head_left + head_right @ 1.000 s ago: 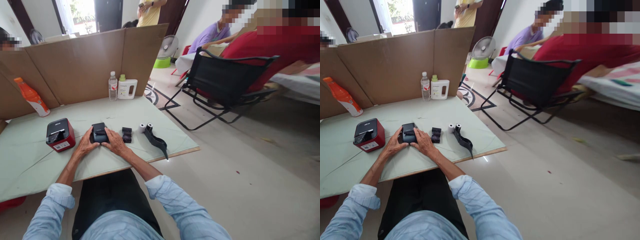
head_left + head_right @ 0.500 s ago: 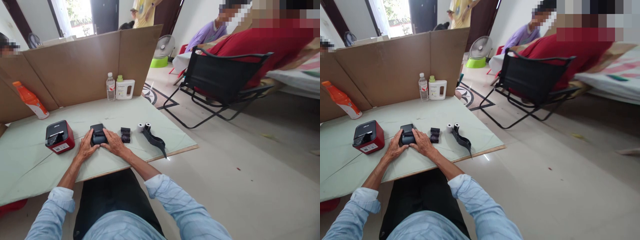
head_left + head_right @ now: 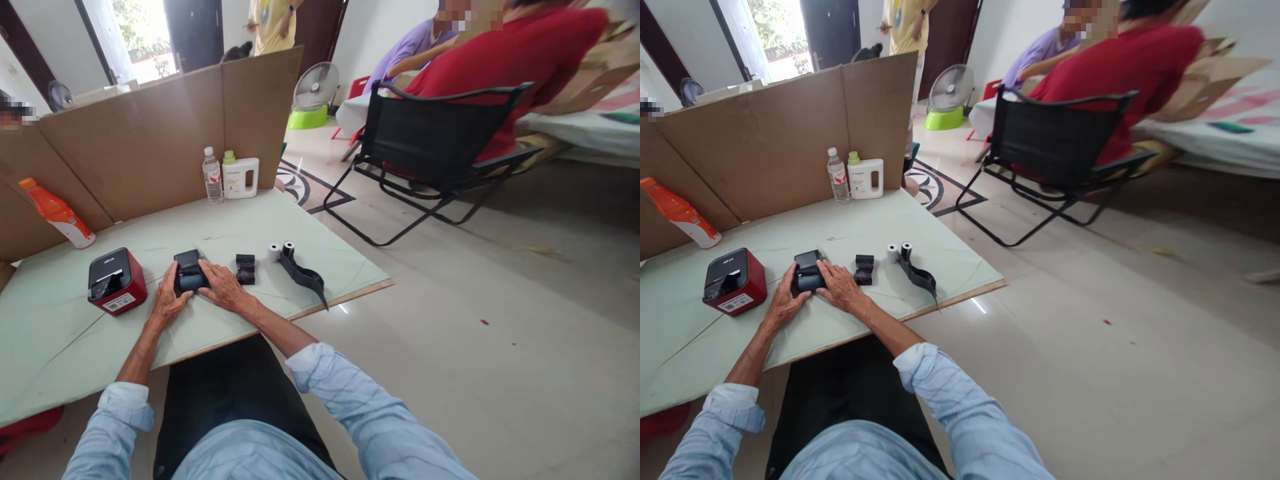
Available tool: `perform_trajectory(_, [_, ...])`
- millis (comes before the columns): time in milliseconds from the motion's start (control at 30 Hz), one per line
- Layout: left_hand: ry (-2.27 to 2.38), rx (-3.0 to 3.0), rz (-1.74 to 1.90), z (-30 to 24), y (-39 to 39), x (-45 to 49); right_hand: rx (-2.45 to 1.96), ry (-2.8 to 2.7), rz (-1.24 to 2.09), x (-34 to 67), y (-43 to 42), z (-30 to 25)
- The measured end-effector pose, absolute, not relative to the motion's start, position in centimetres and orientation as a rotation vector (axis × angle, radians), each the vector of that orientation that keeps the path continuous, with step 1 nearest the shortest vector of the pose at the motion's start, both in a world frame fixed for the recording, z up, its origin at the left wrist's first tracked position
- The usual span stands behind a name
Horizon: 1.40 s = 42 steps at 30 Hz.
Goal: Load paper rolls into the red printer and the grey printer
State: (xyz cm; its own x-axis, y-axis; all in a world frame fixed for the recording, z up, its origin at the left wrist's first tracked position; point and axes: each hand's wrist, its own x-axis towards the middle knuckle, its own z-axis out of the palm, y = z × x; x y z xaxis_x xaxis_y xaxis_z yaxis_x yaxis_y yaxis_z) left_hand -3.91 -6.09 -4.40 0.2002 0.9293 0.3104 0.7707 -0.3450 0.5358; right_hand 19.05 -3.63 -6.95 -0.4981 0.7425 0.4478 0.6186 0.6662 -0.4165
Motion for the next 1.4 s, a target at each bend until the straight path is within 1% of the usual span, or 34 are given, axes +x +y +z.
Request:
perform_trajectory(800, [1.726, 2.273, 0.867, -3.9, -5.9, -3.5, -1.081, -2.250, 0.293, 18.5, -3.6, -6.0])
perform_trajectory(1033, [1.693, 2.271, 0.926, -4.1, -5.7, -3.9, -1.109, -2.277, 0.327, 18.2, -4.0, -5.8])
perform_trajectory(1167, [1.614, 2.264, 0.906, -3.6, -3.0, -3.0, -1.116, -2.242, 0.349, 19.4, -2.7, -4.9])
perform_trajectory(1400, [1.536, 2.237, 0.861, -2.4, 4.7, 2.2, -1.166, -2.234, 0.384, 24.5, 4.3, -2.7])
